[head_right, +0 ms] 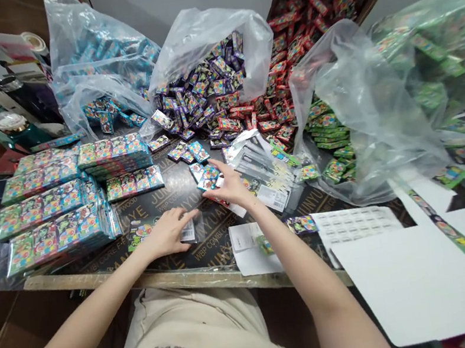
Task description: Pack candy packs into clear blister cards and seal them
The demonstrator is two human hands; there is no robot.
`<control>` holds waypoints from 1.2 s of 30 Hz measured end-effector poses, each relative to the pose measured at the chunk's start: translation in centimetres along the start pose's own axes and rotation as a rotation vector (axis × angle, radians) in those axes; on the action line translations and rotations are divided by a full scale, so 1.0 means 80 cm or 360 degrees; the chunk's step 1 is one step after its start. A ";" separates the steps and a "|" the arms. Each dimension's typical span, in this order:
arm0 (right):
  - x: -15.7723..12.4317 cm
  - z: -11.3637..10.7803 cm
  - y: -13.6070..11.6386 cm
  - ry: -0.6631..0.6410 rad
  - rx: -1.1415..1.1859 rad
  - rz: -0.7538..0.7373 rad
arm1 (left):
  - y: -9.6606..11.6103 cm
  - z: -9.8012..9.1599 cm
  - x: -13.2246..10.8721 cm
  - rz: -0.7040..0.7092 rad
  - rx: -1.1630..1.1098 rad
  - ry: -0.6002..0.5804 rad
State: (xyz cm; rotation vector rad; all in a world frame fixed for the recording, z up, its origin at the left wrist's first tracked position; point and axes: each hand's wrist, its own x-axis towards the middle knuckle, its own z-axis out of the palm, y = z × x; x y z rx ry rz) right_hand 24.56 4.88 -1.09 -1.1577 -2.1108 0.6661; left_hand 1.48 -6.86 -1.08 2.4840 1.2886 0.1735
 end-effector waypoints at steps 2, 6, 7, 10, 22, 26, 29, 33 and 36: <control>-0.028 -0.007 -0.022 0.0008 -0.0003 -0.0077 | 0.001 -0.008 -0.004 -0.0075 -0.0008 0.0055; -0.072 -0.012 -0.055 0.0036 -0.0171 -0.0117 | 0.007 -0.022 -0.012 -0.0138 0.0031 0.0076; -0.079 -0.009 -0.059 0.0039 -0.0262 -0.0071 | 0.009 -0.023 -0.013 -0.0153 0.0037 0.0073; -0.093 0.005 -0.064 0.0026 -0.0542 0.0223 | 0.014 -0.024 -0.013 -0.0216 0.0050 0.0086; -0.096 0.023 -0.053 -0.0638 -0.0624 0.0093 | 0.009 -0.016 -0.022 -0.0358 -0.0026 0.0231; -0.093 0.023 -0.049 -0.0488 -0.0470 0.0111 | 0.007 -0.017 -0.024 -0.0390 -0.0090 0.0263; -0.086 0.011 -0.039 -0.0624 -0.0486 -0.0164 | 0.007 -0.018 -0.024 -0.0380 -0.0168 0.0235; -0.076 0.008 -0.025 -0.0743 -0.0401 -0.0286 | 0.008 -0.017 -0.022 -0.0364 -0.0249 0.0184; -0.073 0.010 -0.030 -0.0502 -0.0220 -0.0315 | 0.008 -0.012 -0.022 -0.0394 -0.0276 0.0197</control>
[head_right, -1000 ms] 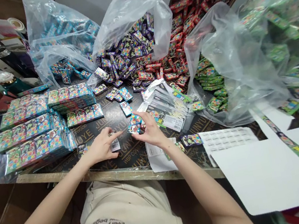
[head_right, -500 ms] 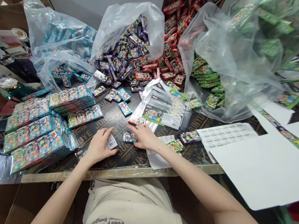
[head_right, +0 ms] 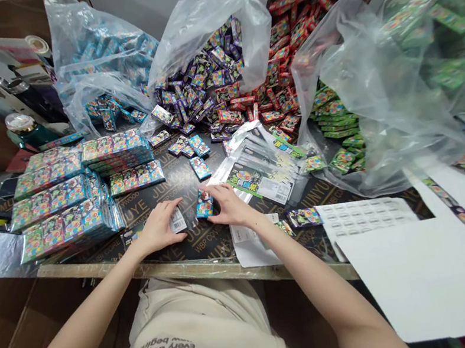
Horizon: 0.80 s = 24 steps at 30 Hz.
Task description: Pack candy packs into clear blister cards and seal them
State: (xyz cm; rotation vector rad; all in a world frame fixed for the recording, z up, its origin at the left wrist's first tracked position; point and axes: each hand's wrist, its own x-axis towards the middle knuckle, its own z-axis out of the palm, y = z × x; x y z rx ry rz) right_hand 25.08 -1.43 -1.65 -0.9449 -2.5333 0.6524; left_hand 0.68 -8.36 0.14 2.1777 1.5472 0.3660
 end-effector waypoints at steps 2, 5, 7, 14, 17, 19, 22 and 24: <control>0.001 -0.004 -0.011 0.0158 0.0030 -0.0042 | -0.001 0.003 0.000 -0.0023 -0.0019 0.0018; 0.001 -0.016 -0.031 0.0354 -0.0140 -0.0015 | -0.002 0.008 0.000 -0.0034 -0.0061 0.0005; 0.000 -0.023 -0.040 0.0472 -0.0220 0.0027 | -0.002 0.011 0.001 -0.0023 -0.0100 -0.0014; -0.006 -0.016 -0.049 0.0168 -0.0080 -0.0031 | 0.000 0.005 0.004 0.0123 -0.0319 0.0182; -0.009 -0.013 -0.049 0.0113 0.0167 -0.0102 | 0.000 -0.001 0.004 0.0167 -0.0368 0.0159; -0.009 -0.012 -0.047 0.0031 0.0265 -0.0166 | 0.001 -0.002 0.004 0.0218 -0.0385 0.0059; -0.008 -0.009 -0.046 -0.0081 0.0320 -0.0238 | 0.002 0.003 0.003 0.0296 -0.0406 -0.0021; -0.009 -0.006 -0.047 0.0062 0.0280 -0.0131 | 0.002 0.007 0.003 0.0260 -0.0435 0.0035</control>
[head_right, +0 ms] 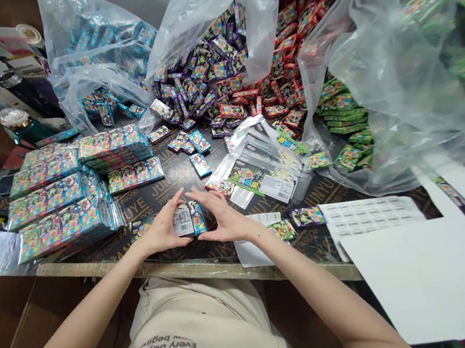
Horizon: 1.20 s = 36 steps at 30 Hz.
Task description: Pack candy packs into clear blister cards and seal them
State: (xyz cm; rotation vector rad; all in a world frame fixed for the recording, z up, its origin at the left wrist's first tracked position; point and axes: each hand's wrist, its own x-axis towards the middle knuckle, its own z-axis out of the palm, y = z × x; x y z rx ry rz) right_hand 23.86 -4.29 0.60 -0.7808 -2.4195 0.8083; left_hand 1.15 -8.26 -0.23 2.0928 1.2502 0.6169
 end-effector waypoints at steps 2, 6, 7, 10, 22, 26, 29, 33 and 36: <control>-0.001 0.005 -0.003 0.0239 -0.0040 0.0146 | -0.002 0.000 0.001 -0.0073 -0.0027 0.0096; 0.016 0.008 -0.002 0.0192 0.0066 0.0116 | -0.005 -0.007 0.007 -0.0098 -0.0043 0.0179; 0.028 0.007 0.003 0.0216 0.0043 0.0131 | -0.005 -0.008 0.008 -0.0083 -0.0023 0.0175; 0.090 -0.001 0.035 0.0501 -0.0268 0.0339 | -0.005 -0.007 0.013 -0.0043 0.0118 0.0061; 0.250 0.004 0.126 0.0445 -0.0663 0.0463 | -0.004 0.026 0.005 0.0012 0.0519 -0.0330; 0.186 -0.009 0.084 0.0414 0.0039 0.0178 | -0.014 0.010 0.003 -0.0092 0.0432 -0.0216; 0.122 -0.018 0.056 0.0408 0.0313 0.0202 | -0.017 0.002 0.007 -0.0131 0.0347 -0.0099; 0.051 -0.023 0.032 0.0486 0.0262 0.0309 | -0.014 -0.003 0.011 -0.0165 0.0239 0.0090; 0.018 -0.023 0.017 0.0511 -0.0062 0.0274 | -0.006 -0.003 0.010 -0.0148 0.0100 0.0209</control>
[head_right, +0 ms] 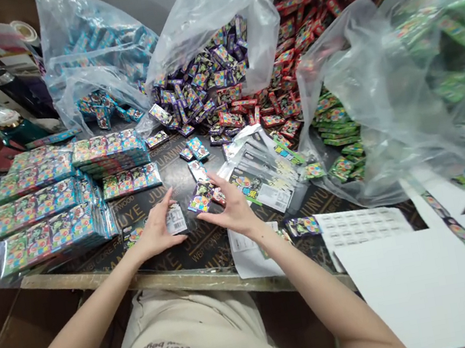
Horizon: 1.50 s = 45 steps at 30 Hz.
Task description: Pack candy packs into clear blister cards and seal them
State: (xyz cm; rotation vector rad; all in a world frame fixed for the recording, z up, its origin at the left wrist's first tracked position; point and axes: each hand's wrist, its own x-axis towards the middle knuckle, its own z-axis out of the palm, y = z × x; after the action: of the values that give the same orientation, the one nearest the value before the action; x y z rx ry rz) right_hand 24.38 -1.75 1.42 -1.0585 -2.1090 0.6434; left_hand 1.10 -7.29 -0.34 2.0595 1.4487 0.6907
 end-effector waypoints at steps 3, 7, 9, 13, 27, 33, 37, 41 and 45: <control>-0.022 -0.005 -0.013 -0.0148 -0.0293 -0.0147 | 0.010 0.003 -0.003 0.0053 -0.0081 0.0041; -0.036 -0.010 -0.021 -0.0380 -0.0168 -0.0235 | 0.020 0.006 -0.005 0.0149 -0.0065 0.0080; -0.038 -0.011 -0.018 -0.0467 -0.0037 -0.0269 | 0.023 0.008 -0.005 0.0199 -0.0077 0.0023; -0.041 -0.007 -0.010 -0.0327 0.0025 -0.0231 | 0.024 0.012 -0.005 0.0179 -0.0135 -0.0035; 0.110 -0.015 0.091 0.0305 -0.0840 0.0333 | 0.024 0.012 0.008 0.0231 0.0366 -0.0390; 0.221 -0.040 0.169 0.0376 -0.1078 0.0788 | 0.010 0.010 0.008 0.0118 0.0554 -0.0496; 0.236 -0.037 0.173 0.0215 -0.1015 0.0840 | -0.011 0.013 0.008 0.0041 0.0502 -0.0427; 0.200 -0.025 0.151 0.0121 -0.0907 0.0398 | -0.022 0.017 0.010 0.0024 0.0356 -0.0361; 0.126 -0.007 0.098 0.0211 -0.0606 -0.0251 | -0.008 0.010 0.021 -0.0162 -0.0321 -0.0075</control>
State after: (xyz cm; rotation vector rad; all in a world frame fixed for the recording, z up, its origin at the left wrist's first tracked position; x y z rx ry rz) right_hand 24.24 10.93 0.01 -1.0850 -2.2191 0.0918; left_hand 1.73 -5.61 -1.17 1.8246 1.3871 0.7115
